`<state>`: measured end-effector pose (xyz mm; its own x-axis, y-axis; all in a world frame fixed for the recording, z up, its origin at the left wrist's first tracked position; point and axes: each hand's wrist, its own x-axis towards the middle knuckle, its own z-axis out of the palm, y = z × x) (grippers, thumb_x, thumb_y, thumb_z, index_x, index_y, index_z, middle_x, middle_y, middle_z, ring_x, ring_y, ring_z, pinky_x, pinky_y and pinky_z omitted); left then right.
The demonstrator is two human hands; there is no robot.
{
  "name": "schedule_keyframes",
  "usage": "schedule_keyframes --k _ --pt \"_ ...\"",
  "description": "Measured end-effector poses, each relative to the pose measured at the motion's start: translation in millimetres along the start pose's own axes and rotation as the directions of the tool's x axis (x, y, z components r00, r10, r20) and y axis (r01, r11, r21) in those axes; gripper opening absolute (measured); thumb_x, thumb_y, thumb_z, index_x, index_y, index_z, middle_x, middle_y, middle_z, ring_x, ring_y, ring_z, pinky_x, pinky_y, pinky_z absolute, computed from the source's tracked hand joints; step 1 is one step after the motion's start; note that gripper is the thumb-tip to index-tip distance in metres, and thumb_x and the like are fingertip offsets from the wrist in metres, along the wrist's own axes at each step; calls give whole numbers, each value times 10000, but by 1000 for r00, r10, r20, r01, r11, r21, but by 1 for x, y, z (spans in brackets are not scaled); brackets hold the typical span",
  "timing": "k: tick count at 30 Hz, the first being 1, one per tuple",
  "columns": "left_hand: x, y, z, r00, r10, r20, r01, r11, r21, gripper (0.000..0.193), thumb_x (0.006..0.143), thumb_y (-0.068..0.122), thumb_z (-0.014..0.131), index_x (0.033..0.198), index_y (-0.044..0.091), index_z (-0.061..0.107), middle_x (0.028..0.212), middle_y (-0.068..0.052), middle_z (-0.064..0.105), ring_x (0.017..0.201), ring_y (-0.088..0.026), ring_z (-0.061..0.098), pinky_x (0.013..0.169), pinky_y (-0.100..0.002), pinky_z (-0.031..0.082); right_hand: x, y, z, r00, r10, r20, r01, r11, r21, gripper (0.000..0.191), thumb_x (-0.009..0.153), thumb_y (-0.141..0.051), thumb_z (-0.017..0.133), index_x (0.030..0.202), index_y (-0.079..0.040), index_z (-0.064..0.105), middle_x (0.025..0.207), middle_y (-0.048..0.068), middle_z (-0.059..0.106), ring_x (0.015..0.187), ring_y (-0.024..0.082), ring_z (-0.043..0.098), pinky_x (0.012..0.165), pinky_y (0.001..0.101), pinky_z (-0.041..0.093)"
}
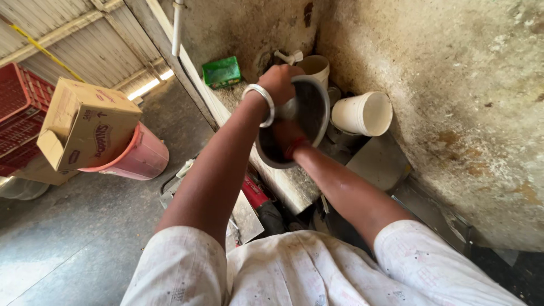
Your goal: The person scrubs a metal pot with a steel wool pad under running water, rinses it, and places it on a nearby surface. They repeat the process with a second metal pot, scrubbing and rinsing each thoroughly.
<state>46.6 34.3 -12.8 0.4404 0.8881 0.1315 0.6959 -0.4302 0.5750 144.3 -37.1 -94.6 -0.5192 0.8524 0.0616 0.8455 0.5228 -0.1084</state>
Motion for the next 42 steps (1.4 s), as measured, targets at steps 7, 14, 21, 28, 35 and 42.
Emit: schedule_keyframes --k 7,14,21,28,35,42 --pt "-7 8 -6 999 -32 -20 32 999 2 470 760 48 617 1183 211 742 1067 -199 727 1042 -410 665 912 -500 503 -10 -8 -10 1000 0 -11 0 1000 20 257 939 -98 550 1112 -68 737 1117 193 741 995 330 739 836 436 598" --pt "-10 -1 -10 995 90 -43 -91 995 -27 422 774 37 623 1155 163 753 1067 -190 745 1040 -395 692 931 -457 539 4 -42 -14 992 -64 -107 98 929 356 230 954 -117 553 1057 -53 749 1057 197 745 985 379 714 878 460 545" --pt "-13 -11 -11 994 109 -25 -110 993 -40 367 796 81 667 1145 161 747 1038 -187 745 1004 -397 694 904 -464 538 -26 -33 -9 962 -267 49 230 896 381 566 956 -241 491 1483 -39 446 1443 249 508 1300 411 479 1074 524 394" --pt "-18 -19 -23 1000 12 15 -11 998 -67 299 926 398 725 1071 138 757 1020 -155 771 980 -357 725 870 -441 550 4 5 -17 987 -133 89 145 978 -149 465 1027 -285 440 1412 -45 544 1466 223 587 1332 351 573 1144 447 440" --pt "-12 -21 -18 989 130 76 -118 982 -150 400 989 437 613 1191 117 740 1100 -158 761 1015 -334 721 886 -427 543 -4 -39 -28 923 -285 258 283 958 48 502 934 -142 529 1431 -74 516 1453 179 572 1342 347 557 1118 445 450" --pt "-7 -13 -19 994 84 70 -74 989 -131 423 1000 454 587 1181 107 746 1038 -185 753 986 -364 714 884 -441 534 -30 -17 -35 997 49 58 -26 933 -358 796 749 -347 598 1470 -46 447 1508 202 466 1403 357 467 1152 512 351"
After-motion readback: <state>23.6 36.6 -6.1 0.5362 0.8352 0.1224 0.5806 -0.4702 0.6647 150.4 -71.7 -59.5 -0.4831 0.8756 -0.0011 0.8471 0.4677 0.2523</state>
